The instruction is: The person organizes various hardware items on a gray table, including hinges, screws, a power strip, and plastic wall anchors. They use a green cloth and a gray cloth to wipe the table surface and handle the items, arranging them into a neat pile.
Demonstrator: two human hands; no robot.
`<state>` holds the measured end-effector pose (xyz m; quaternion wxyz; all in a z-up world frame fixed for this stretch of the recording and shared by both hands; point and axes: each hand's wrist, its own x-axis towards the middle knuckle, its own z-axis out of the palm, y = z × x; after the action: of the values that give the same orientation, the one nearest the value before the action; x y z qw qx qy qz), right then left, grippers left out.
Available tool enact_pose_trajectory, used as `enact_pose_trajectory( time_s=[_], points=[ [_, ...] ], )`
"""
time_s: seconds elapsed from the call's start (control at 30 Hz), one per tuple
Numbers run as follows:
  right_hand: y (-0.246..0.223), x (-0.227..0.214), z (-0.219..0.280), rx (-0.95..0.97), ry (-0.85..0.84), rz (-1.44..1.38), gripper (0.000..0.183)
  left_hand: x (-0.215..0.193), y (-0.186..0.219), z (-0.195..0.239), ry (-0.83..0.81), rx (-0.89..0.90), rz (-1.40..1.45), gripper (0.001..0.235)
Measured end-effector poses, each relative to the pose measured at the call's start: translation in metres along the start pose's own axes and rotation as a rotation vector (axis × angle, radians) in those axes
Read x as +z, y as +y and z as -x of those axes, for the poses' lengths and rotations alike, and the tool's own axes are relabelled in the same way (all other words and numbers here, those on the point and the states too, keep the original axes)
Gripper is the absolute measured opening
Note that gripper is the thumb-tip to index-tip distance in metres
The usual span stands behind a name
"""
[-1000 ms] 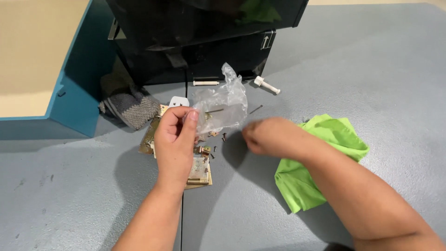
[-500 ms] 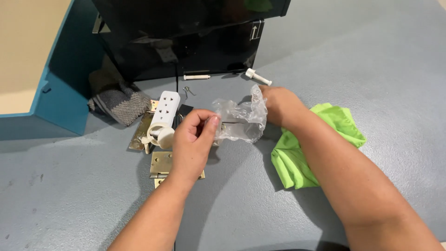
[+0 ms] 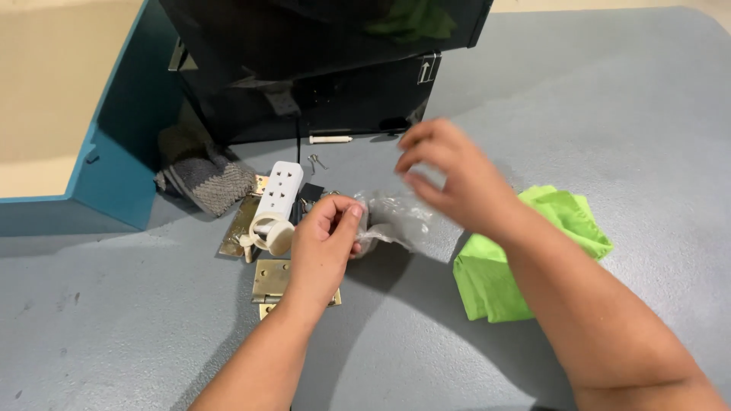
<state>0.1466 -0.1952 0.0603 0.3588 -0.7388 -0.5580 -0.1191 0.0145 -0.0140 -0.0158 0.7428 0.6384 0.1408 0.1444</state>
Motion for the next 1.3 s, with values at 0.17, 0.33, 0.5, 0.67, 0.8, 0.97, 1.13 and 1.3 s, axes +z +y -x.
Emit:
enact_pose_trajectory(
  time_s=[0.17, 0.33, 0.5, 0.67, 0.8, 0.97, 1.13, 1.3],
  points=[
    [0.063, 0.000, 0.002, 0.434, 0.024, 0.187, 0.015, 0.003, 0.017, 0.007, 0.017, 0.082, -0.201, 0.016],
    [0.108, 0.041, 0.021, 0.480, -0.029, 0.467, 0.032, 0.004, 0.022, 0.008, 0.044, 0.137, -0.442, 0.017],
    [0.043, -0.003, 0.004, 0.564, -0.107, 0.025, 0.020, -0.002, 0.016, 0.003, 0.022, 0.053, -0.246, 0.017],
    [-0.034, -0.027, 0.002, 0.258, -0.225, -0.050, 0.017, 0.001, 0.028, 0.012, 0.054, 0.154, -0.375, 0.017],
    [-0.070, 0.003, 0.000, 0.115, -0.191, 0.131, 0.020, 0.004, 0.028, 0.012, 0.058, 0.162, -0.414, 0.016],
    [-0.065, 0.000, -0.003, 0.090, -0.101, 0.181, 0.030, -0.002, 0.026, 0.009, 0.072, 0.186, -0.386, 0.016],
    [-0.044, 0.003, -0.002, 0.312, -0.226, 0.218, 0.040, -0.001, 0.038, 0.014, 0.056, 0.192, -0.426, 0.015],
    [-0.056, -0.013, -0.003, 0.259, -0.176, 0.183, 0.024, -0.002, 0.061, 0.032, 0.102, 0.296, -0.594, 0.023]
  ],
)
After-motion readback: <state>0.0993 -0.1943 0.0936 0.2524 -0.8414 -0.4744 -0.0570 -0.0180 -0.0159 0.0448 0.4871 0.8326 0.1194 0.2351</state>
